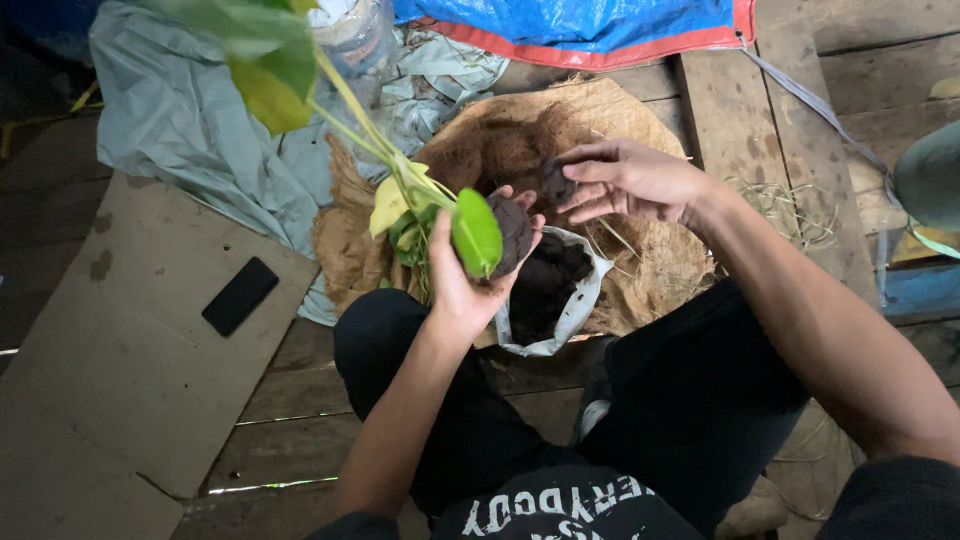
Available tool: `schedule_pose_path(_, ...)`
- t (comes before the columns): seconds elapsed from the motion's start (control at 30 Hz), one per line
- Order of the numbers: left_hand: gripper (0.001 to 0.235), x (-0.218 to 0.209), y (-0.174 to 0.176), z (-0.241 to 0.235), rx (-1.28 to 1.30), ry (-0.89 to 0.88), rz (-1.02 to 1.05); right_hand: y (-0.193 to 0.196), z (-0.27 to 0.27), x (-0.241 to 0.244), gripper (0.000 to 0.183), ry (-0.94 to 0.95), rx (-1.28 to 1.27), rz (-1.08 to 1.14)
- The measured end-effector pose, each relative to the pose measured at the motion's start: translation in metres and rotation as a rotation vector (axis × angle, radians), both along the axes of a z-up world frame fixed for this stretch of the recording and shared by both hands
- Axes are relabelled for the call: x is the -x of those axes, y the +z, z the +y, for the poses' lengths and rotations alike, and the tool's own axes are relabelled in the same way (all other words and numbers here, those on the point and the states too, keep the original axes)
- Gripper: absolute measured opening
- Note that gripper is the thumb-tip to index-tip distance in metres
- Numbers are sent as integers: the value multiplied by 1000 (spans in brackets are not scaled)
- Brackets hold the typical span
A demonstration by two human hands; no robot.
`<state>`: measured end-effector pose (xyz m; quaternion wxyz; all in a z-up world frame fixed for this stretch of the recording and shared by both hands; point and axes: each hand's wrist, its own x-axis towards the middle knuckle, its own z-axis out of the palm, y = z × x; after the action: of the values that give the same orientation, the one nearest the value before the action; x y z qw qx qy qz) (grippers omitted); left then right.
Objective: The person holds a small plant with a soil ball and repeatedly scoops soil from a nearby sack to pack around the root ball. They press and shape the soil by hand to secure the plant, occasionally adjusting the plant's position within the soil mass.
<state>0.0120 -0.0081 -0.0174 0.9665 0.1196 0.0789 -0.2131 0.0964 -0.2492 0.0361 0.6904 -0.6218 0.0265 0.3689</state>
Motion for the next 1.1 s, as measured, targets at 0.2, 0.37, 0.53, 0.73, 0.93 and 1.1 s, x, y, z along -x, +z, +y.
schedule_pose_path(0.2, 65, 0, -5, 0, -80, -24, 9, 7, -3, 6, 51, 63, 42, -25)
schedule_pose_path(0.37, 68, -2, -9, 1, -44, -30, 27, -1, -11, 5, 54, -4, 25, -2)
schedule_pose_path(0.53, 66, -3, -10, 0, -72, -25, 52, -1, -4, 9, 49, 24, 175, -86)
schedule_pose_path(0.73, 67, -10, -11, -13, -31, -5, 70, 32, 5, 27, 39, 276, 363, -392)
schedule_pose_path(0.93, 65, -22, -6, -32, 56, 40, -1, 64, 5, 51, 34, 159, 693, -608)
schedule_pose_path(1.1, 62, -24, -2, -38, 33, 107, 69, 70, 5, 66, 29, 55, 625, -967)
